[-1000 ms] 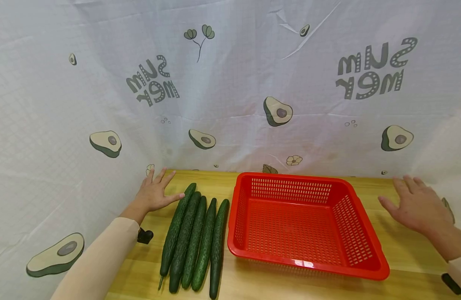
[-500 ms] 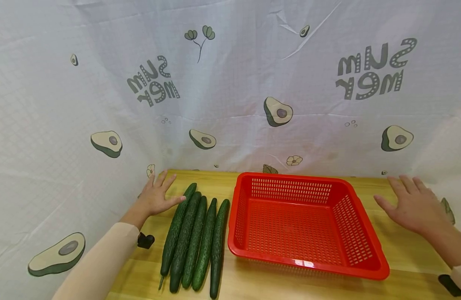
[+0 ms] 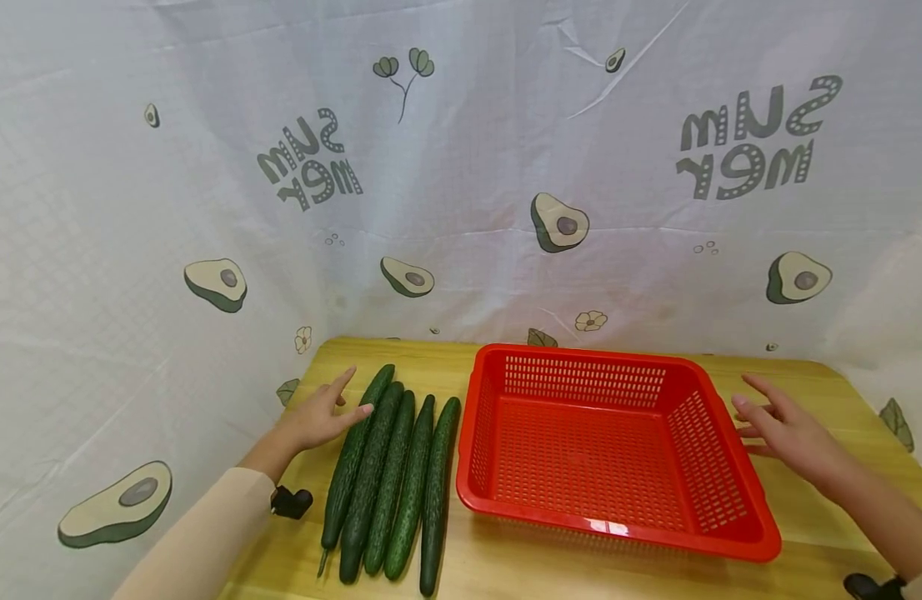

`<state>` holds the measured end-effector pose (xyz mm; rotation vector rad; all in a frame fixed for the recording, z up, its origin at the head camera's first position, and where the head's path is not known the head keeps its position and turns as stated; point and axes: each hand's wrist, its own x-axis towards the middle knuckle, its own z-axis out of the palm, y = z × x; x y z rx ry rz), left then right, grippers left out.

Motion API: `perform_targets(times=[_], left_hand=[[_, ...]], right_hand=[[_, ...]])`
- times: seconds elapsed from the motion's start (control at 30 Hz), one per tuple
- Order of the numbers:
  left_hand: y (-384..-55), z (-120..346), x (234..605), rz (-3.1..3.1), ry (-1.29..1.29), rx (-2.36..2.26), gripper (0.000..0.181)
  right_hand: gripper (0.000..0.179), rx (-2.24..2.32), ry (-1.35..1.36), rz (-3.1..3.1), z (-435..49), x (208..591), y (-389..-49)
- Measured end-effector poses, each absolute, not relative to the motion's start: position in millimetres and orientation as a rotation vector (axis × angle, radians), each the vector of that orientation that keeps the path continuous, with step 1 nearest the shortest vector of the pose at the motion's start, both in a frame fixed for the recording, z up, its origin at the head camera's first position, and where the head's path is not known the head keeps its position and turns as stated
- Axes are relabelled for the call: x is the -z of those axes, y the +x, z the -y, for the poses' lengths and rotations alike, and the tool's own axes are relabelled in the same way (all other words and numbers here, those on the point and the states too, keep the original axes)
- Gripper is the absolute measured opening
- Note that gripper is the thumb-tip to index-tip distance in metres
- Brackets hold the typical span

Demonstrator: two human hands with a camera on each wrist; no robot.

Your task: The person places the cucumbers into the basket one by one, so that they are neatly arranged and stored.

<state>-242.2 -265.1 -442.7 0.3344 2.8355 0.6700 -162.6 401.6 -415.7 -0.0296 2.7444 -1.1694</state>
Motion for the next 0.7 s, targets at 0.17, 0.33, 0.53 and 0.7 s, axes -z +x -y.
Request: perform_targets(times=[0.17,0.33,0.53,0.7], left_hand=[[-233,262,447,-2.702,0.289,-0.800,0.094],[-223,260,450,-2.636,0.238,-0.855,0.091],[-210,259,454,-2.551,0.147,-0.967,0.092],[-204,258,455,-2.493,0.098,-1.074,0.086]], right_hand=[[0.075,1.355,0.000,-2.506,-391,423,-157],[0.077,1.541,0.109,-2.349,-379,427,-152],[0.079,1.510,0.197,-2.500,-363,428,-146],[0.075,1.406,0.230,-2.620,-354,428,-143]])
